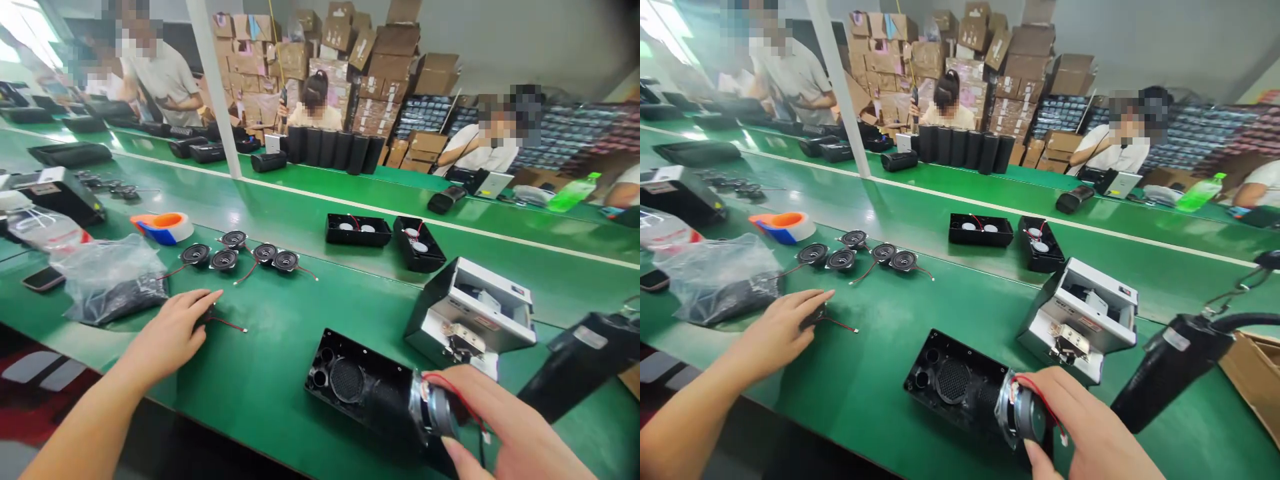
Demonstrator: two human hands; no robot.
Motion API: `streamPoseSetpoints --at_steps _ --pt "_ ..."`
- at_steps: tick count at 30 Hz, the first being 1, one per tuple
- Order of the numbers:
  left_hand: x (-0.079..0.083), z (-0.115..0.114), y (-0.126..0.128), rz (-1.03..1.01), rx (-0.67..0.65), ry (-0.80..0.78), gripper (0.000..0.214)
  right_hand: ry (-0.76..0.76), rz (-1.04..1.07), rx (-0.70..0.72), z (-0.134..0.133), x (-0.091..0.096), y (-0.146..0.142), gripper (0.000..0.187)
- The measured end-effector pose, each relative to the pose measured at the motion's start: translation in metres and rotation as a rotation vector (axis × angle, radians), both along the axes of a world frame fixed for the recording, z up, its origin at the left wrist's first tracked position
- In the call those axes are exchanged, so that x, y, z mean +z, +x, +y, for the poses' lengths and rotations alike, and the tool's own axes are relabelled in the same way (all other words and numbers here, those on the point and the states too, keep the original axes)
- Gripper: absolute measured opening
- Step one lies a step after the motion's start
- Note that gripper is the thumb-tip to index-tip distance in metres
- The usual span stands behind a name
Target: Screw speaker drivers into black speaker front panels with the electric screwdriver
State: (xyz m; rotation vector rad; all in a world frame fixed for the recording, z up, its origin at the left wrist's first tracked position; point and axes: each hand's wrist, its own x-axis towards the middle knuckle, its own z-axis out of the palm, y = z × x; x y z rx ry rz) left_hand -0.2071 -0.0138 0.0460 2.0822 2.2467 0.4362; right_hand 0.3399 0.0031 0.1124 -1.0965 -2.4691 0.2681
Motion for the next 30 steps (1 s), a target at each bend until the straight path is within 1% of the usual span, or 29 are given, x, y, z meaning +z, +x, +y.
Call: streamPoseSetpoints --at_steps 3,5,6,9,12,14,17,19,20,21,24,26,28,30 --pt "0.01 0.002 0.006 -0.029 0.078 0.038 0.066 -0.017 -0.08 0.092 0.012 0.014 -0.016 0.047" --pt "0.01 0.0 0.017 -0.09 0.127 0.079 0.057 -0.058 -0.119 0.132 0.016 0.018 -0.021 0.05" --pt "0.007 -0.002 0.024 -0.135 0.151 0.107 0.052 -0.093 -0.15 0.147 0.018 0.017 -0.022 0.052" --pt "-0.01 -0.012 0.054 -0.281 0.24 0.191 0.042 -0.217 -0.264 0.163 0.02 0.009 -0.022 0.054" --pt "-0.024 -0.027 0.082 -0.35 0.328 0.266 0.037 -0.288 -0.372 0.17 0.022 -0.003 -0.02 0.057" --pt "-0.026 -0.036 0.093 -0.342 0.358 0.311 0.036 -0.284 -0.435 0.182 0.023 -0.011 -0.019 0.059" --pt "-0.02 -0.048 0.091 -0.291 0.386 0.308 0.047 -0.222 -0.469 0.207 0.025 -0.018 -0.019 0.062" --pt "-0.016 -0.055 0.082 -0.268 0.344 0.266 0.06 -0.183 -0.461 0.219 0.025 -0.02 -0.019 0.062" --pt "-0.015 -0.059 0.076 -0.258 0.294 0.245 0.066 -0.165 -0.456 0.22 0.025 -0.021 -0.019 0.061" --pt "-0.013 -0.062 0.071 -0.244 0.225 0.224 0.067 -0.15 -0.454 0.218 0.024 -0.021 -0.02 0.06" --pt "-0.01 -0.068 0.058 -0.2 -0.037 0.121 0.049 -0.121 -0.448 0.216 0.022 -0.021 -0.021 0.058" --pt "-0.009 -0.068 0.055 -0.216 -0.169 0.019 0.043 -0.115 -0.442 0.219 0.021 -0.022 -0.021 0.059" --pt "-0.009 -0.067 0.055 -0.254 -0.201 -0.046 0.044 -0.11 -0.431 0.213 0.02 -0.022 -0.021 0.057" --pt "-0.01 -0.064 0.056 -0.278 -0.178 -0.052 0.041 -0.109 -0.423 0.201 0.02 -0.022 -0.022 0.054"
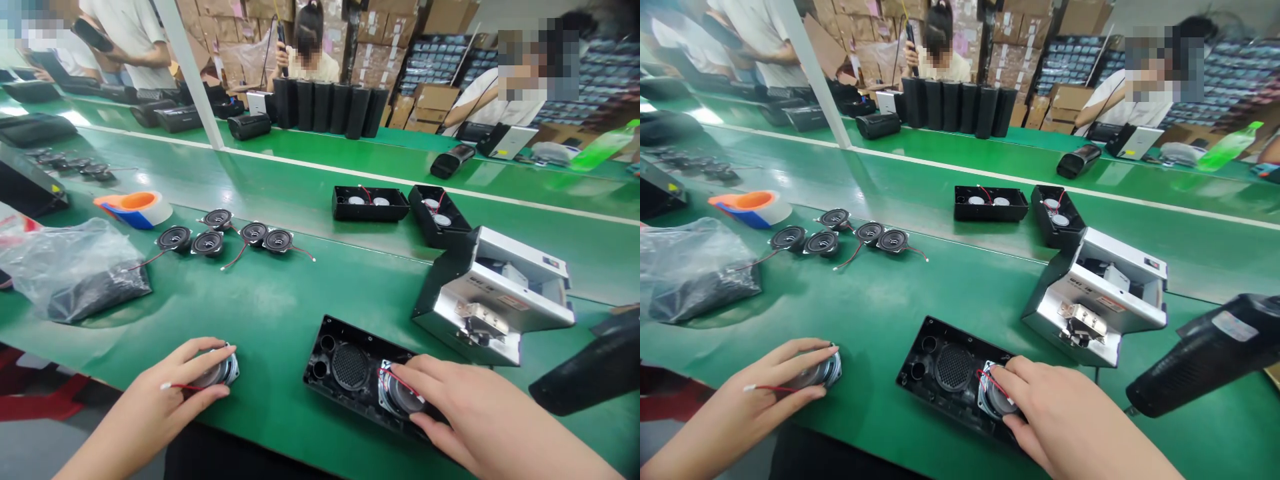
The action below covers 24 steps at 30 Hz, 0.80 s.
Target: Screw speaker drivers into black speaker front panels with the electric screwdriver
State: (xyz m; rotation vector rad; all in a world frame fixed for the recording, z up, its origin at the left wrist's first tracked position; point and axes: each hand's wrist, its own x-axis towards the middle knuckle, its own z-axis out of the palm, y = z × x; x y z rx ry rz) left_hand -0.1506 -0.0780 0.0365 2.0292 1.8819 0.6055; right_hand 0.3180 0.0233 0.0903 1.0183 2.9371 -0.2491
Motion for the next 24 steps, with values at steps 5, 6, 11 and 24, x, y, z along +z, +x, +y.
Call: streamPoseSetpoints --at_steps 5,6,11,24 --pt "0.004 0.004 0.004 -0.056 -0.009 -0.033 0.032 0.017 -0.021 0.02 0.0 -0.001 -0.003 0.051" --pt "0.006 0.003 0.004 -0.067 -0.014 -0.062 0.032 0.019 -0.022 0.023 0.0 -0.001 -0.003 0.051" --pt "0.027 0.006 0.011 -0.093 -0.043 -0.185 0.041 0.046 -0.01 0.002 0.001 0.0 -0.004 0.048" --pt "0.124 0.098 0.171 0.161 -0.557 -0.212 0.041 -0.097 0.119 -0.097 0.0 -0.005 0.005 0.057"
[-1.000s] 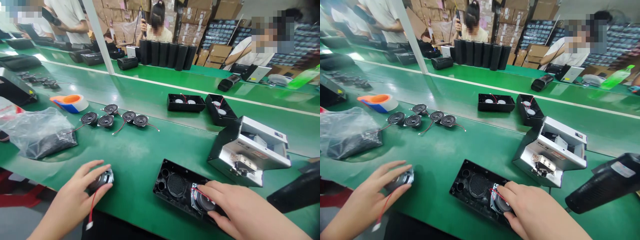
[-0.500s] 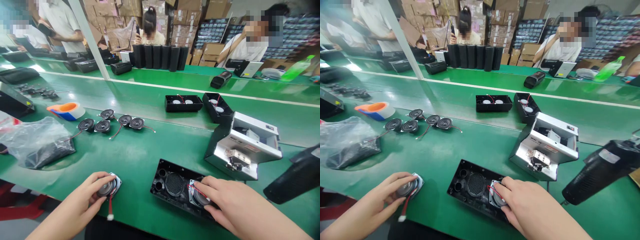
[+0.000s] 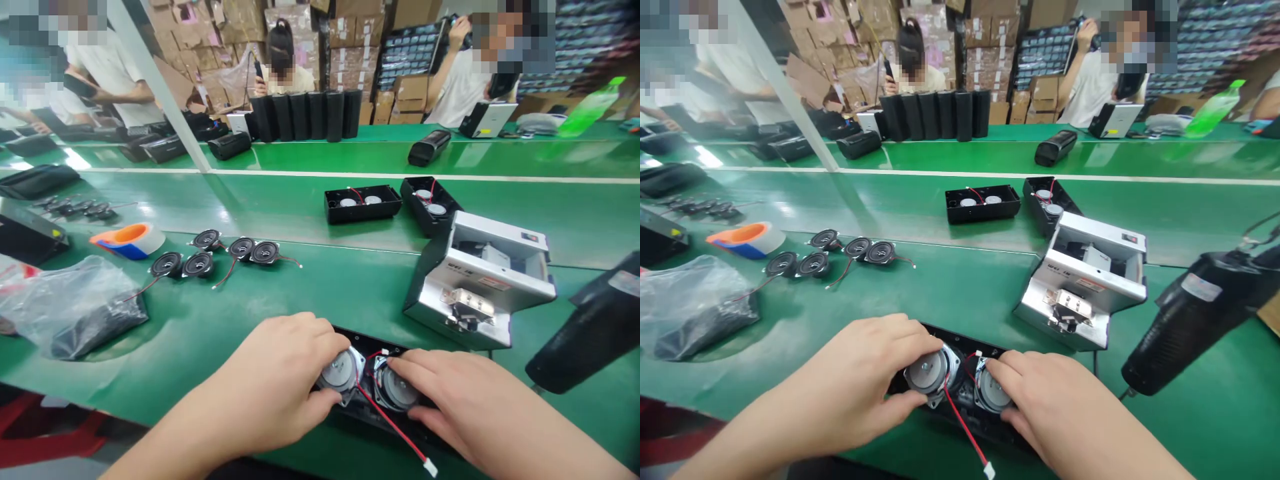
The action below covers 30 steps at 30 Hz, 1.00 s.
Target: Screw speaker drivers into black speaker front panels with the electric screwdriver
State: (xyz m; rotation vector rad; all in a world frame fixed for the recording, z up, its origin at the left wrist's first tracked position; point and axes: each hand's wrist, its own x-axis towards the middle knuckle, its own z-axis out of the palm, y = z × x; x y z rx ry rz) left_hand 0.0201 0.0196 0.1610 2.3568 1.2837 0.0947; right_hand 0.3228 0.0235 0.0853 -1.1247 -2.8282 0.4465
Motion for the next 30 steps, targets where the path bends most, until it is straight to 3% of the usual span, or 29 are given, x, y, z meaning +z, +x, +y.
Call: streamPoseSetpoints --at_steps 5,11,17,21,26,30 --pt "-0.021 0.016 0.02 0.177 -0.067 -0.045 0.038 -0.048 0.035 -0.026 0.0 -0.001 -0.002 0.047" --pt "-0.021 0.018 0.033 0.327 -0.037 -0.087 0.026 -0.042 0.098 -0.06 0.002 -0.003 -0.001 0.053" --pt "-0.017 0.015 0.038 0.346 -0.023 -0.072 0.018 -0.04 0.117 -0.058 0.001 -0.006 0.0 0.056" --pt "-0.025 0.014 0.039 0.346 -0.047 -0.074 0.018 -0.036 0.121 -0.061 0.002 -0.007 -0.001 0.056" --pt "-0.037 0.008 0.031 0.246 0.017 -0.027 0.036 -0.115 0.09 -0.061 0.001 -0.004 0.0 0.044" --pt "-0.041 0.006 0.03 0.243 0.074 -0.058 0.03 -0.099 0.084 -0.076 -0.001 -0.005 0.001 0.049"
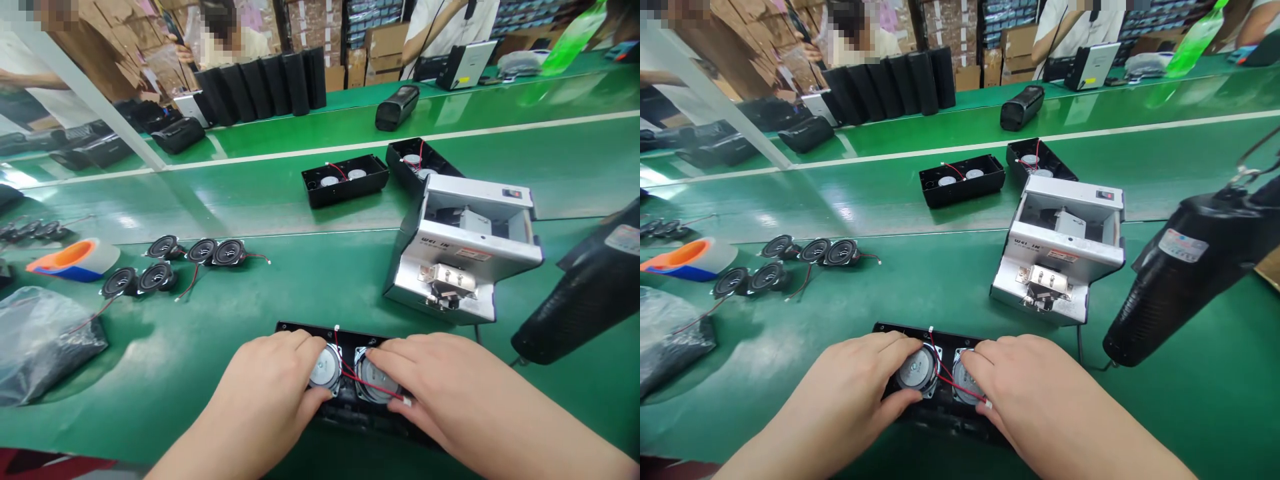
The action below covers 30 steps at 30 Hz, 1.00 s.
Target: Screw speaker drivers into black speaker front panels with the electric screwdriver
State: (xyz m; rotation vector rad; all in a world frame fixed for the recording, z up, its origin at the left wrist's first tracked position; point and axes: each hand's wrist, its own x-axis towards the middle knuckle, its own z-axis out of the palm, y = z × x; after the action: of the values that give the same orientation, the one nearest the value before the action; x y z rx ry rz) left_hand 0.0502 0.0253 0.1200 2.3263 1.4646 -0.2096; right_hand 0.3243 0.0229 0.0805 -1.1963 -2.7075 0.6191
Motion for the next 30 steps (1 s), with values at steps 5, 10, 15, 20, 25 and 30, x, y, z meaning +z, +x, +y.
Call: streamPoseSetpoints --at_steps 5,10,15,20,25,30 --pt "0.002 0.002 0.005 0.003 0.044 -0.035 0.028 0.023 -0.013 0.007 0.001 -0.001 -0.002 0.047" --pt "0.007 0.005 0.01 0.039 0.077 -0.063 0.029 0.045 0.0 0.006 0.002 -0.002 -0.002 0.045" --pt "0.006 0.005 0.008 -0.012 0.033 -0.049 0.038 0.036 -0.002 0.008 0.001 -0.001 0.0 0.052" --pt "0.002 0.005 0.004 -0.029 0.063 -0.012 0.041 0.092 0.024 0.018 0.002 0.001 -0.002 0.05" --pt "0.003 0.006 0.008 0.016 0.039 -0.02 0.038 0.107 0.018 0.032 0.002 0.001 -0.002 0.047" --pt "0.006 0.007 0.011 0.036 0.039 -0.016 0.036 0.121 0.028 0.025 0.002 0.0 -0.002 0.049"
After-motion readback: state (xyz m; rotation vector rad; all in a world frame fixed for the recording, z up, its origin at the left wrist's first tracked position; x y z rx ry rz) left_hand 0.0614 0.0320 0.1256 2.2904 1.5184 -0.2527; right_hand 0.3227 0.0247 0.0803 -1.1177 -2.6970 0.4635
